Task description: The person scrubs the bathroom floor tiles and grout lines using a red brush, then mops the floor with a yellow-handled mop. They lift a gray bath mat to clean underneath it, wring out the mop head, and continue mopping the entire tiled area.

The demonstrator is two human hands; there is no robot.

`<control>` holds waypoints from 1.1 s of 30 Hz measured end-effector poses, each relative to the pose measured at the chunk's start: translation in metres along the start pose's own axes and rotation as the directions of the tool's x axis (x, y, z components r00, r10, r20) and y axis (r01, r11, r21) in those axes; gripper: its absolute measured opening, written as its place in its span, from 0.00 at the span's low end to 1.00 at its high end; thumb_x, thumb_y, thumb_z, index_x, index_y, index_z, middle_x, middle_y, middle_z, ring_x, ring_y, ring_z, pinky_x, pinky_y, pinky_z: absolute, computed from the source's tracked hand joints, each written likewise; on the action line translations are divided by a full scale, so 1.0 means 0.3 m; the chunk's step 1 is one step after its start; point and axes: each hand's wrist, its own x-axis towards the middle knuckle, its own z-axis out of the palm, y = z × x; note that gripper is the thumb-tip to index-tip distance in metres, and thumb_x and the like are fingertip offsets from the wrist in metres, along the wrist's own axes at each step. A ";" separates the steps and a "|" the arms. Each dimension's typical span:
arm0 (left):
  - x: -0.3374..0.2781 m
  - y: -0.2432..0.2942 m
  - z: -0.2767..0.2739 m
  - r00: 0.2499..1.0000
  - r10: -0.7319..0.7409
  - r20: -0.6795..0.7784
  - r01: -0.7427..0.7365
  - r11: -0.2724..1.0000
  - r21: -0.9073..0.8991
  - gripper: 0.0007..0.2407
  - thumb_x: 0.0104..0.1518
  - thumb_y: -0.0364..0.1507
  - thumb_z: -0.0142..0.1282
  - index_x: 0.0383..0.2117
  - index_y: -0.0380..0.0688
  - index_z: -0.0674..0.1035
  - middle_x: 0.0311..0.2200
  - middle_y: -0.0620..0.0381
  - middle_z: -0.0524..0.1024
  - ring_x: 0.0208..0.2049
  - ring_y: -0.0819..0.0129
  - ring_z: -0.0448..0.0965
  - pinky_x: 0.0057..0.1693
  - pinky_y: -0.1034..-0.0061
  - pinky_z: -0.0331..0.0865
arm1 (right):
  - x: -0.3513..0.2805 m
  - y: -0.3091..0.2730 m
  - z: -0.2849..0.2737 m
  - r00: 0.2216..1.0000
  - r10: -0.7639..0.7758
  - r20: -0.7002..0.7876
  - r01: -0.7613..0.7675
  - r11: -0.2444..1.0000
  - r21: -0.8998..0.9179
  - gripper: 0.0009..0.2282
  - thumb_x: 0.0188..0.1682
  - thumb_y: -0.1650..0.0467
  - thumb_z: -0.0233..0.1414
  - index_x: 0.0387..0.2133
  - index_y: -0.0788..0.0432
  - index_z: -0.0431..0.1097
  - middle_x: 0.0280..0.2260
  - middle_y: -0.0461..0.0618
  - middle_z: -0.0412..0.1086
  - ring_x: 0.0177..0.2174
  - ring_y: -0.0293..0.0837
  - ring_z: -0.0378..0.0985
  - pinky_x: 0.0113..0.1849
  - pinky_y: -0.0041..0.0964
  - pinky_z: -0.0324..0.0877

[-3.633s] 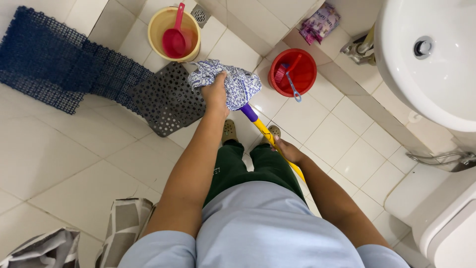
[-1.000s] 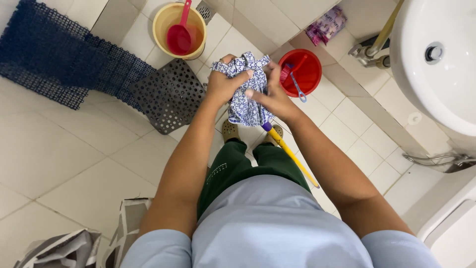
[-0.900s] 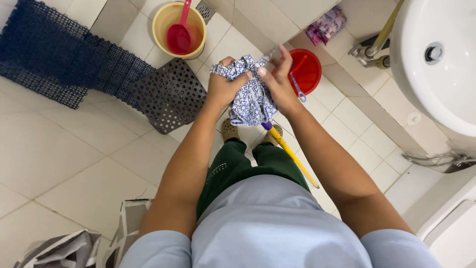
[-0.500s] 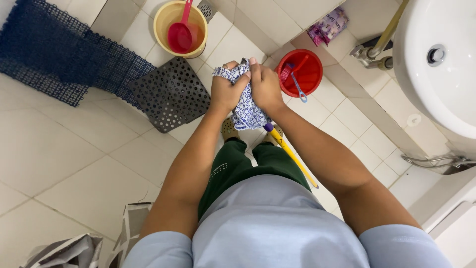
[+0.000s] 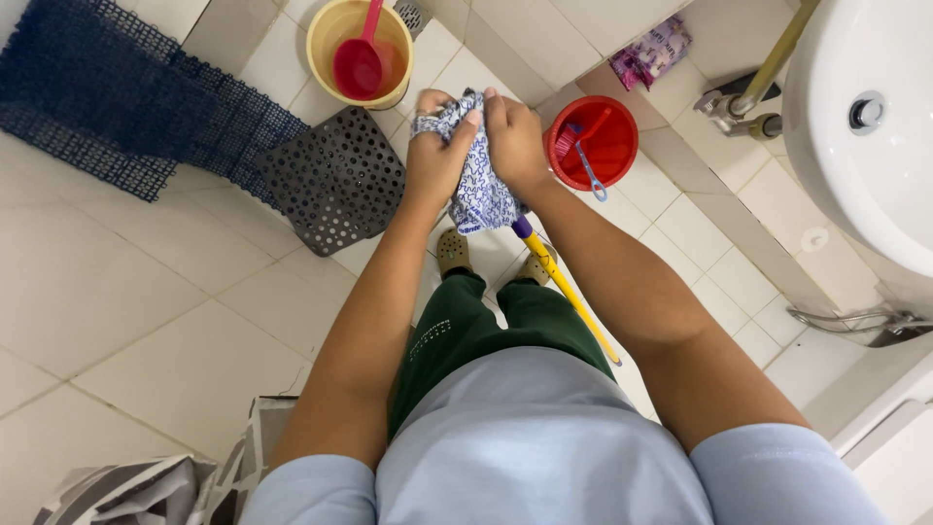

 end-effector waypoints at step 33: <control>0.061 -0.010 -0.074 0.954 -0.277 -0.115 0.205 0.881 -0.426 0.02 0.57 0.23 0.57 0.27 0.39 0.77 0.25 0.63 0.75 0.25 0.79 0.73 0.33 0.81 0.67 | 0.045 0.068 0.098 0.942 0.184 0.281 -0.226 0.966 0.125 0.21 0.59 0.58 0.44 0.49 0.64 0.73 0.43 0.68 0.75 0.42 0.56 0.77 0.47 0.43 0.71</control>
